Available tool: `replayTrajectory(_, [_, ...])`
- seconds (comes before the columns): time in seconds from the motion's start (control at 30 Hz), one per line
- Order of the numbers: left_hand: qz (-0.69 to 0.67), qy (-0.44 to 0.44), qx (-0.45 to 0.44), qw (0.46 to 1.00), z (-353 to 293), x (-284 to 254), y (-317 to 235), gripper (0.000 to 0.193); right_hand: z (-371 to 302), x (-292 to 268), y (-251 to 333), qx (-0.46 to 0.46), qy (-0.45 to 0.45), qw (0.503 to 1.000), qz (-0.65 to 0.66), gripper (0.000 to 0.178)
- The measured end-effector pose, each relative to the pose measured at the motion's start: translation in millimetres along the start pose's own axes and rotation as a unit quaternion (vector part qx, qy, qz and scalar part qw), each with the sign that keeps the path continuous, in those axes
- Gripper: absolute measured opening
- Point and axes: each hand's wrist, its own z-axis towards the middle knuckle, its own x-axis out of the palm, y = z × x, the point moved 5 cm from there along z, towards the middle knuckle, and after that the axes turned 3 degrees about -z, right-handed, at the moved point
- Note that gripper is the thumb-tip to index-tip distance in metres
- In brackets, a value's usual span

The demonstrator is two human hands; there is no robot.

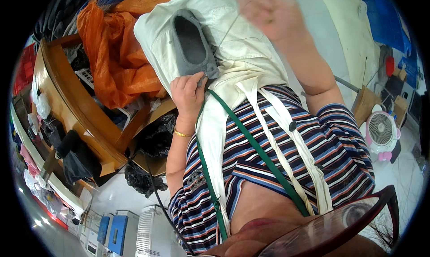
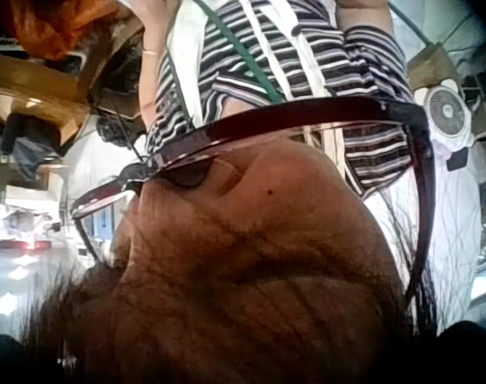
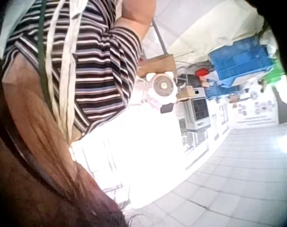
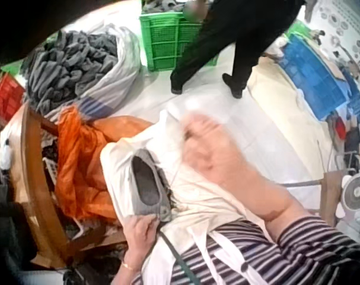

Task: The person sits and sews a grey slipper using a needle and thread. They repeatedly pull the thread through the slipper's sole and upper, occasionally adjusting the slipper's position on their lap. The person also reaches into an orange bag to retrieve another slipper and places the finished one aside.

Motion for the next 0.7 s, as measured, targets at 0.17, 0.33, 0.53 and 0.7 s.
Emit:
replayTrajectory(0.17, [-0.005,-0.009,0.002,1.0,0,2,0,0.026,-4,1,11,-0.044,-0.091,0.988,-0.117,0.015])
replayTrajectory(0.33, [-0.01,-0.013,0.004,1.0,-1,0,1,0.026,-25,9,-56,-0.04,0.102,0.831,-0.546,0.012])
replayTrajectory(0.53, [-0.013,-0.014,0.0,1.0,0,-4,0,0.025,-37,27,-115,-0.133,0.289,0.614,-0.722,0.006])
replayTrajectory(0.7, [0.006,0.007,-0.006,1.0,0,1,5,0.019,-33,33,-112,-0.243,0.281,0.506,-0.778,0.008])
